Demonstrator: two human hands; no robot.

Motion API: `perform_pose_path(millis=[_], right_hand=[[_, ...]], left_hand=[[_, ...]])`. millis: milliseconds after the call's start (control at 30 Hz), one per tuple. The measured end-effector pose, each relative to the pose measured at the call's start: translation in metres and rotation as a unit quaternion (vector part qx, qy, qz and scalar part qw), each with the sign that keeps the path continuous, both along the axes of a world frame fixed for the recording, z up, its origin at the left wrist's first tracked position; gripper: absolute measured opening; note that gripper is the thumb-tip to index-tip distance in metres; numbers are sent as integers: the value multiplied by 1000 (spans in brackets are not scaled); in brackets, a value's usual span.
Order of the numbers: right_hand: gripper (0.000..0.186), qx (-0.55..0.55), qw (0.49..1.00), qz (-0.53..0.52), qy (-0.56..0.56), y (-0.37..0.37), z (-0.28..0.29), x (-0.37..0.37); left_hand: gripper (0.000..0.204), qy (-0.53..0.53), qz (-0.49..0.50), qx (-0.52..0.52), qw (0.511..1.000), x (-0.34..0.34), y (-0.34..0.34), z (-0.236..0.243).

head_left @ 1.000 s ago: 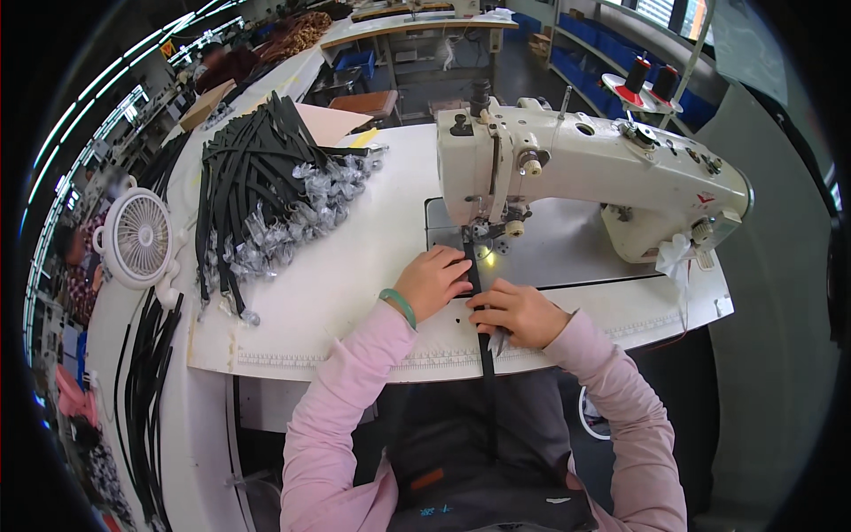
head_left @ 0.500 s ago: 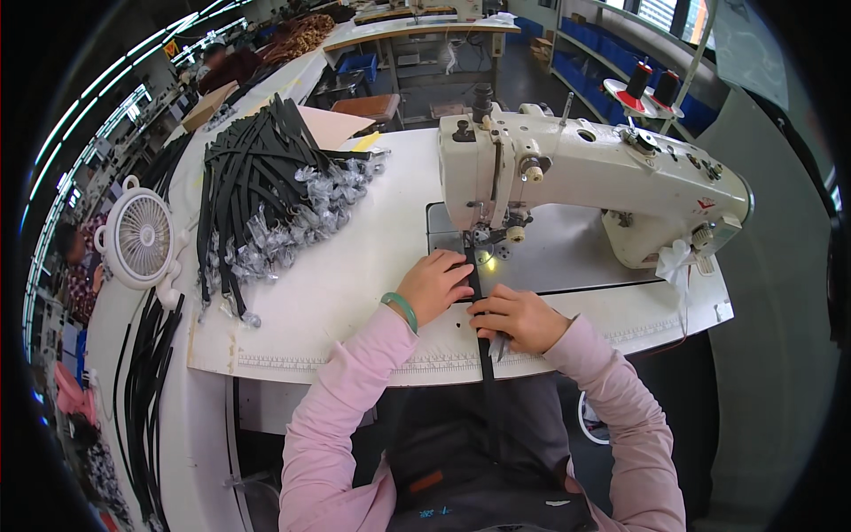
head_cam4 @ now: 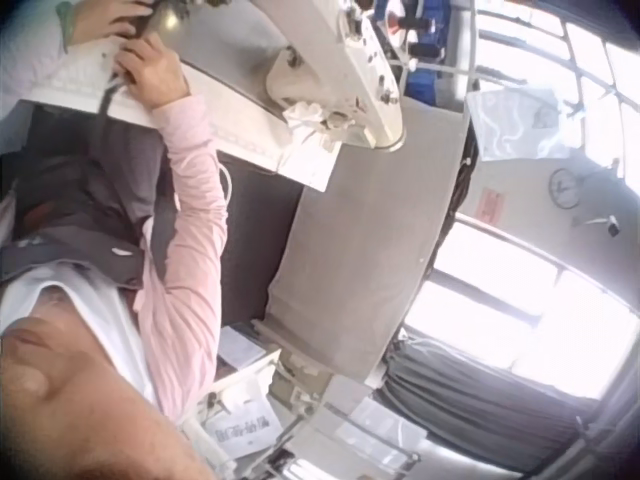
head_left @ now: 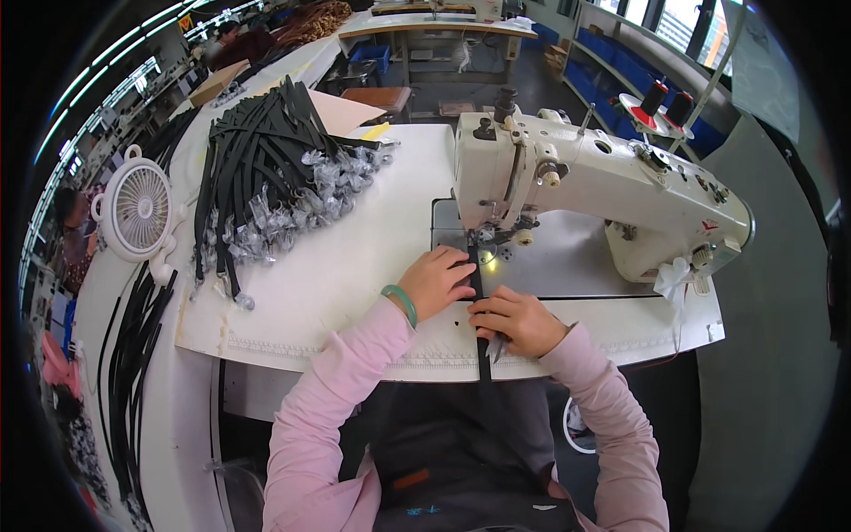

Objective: The person operates an industrial sewing machine to stitch long black fabric strips. They feed the material under the needle, guide it through the machine, and cut the thread after each piece is completed. The finished strips are placed on the table to the left.

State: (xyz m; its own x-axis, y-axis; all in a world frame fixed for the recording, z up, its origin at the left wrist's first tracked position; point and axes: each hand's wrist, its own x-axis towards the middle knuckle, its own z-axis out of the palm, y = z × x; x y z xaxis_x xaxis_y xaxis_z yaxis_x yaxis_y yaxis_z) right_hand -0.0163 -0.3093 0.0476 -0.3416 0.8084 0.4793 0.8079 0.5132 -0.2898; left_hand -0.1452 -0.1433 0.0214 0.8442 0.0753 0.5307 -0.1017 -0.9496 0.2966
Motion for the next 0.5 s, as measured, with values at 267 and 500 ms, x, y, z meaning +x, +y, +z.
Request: perform_pose_path(millis=[267,500], right_hand=[[27,-25,999,-7,-19,0,3,-1],[25,-20,1000,-10,-17,0,2,-2]], left_hand=[[35,3,4,1,1000,0,1,-4],[36,16,7,4,1000,0,0,-3]])
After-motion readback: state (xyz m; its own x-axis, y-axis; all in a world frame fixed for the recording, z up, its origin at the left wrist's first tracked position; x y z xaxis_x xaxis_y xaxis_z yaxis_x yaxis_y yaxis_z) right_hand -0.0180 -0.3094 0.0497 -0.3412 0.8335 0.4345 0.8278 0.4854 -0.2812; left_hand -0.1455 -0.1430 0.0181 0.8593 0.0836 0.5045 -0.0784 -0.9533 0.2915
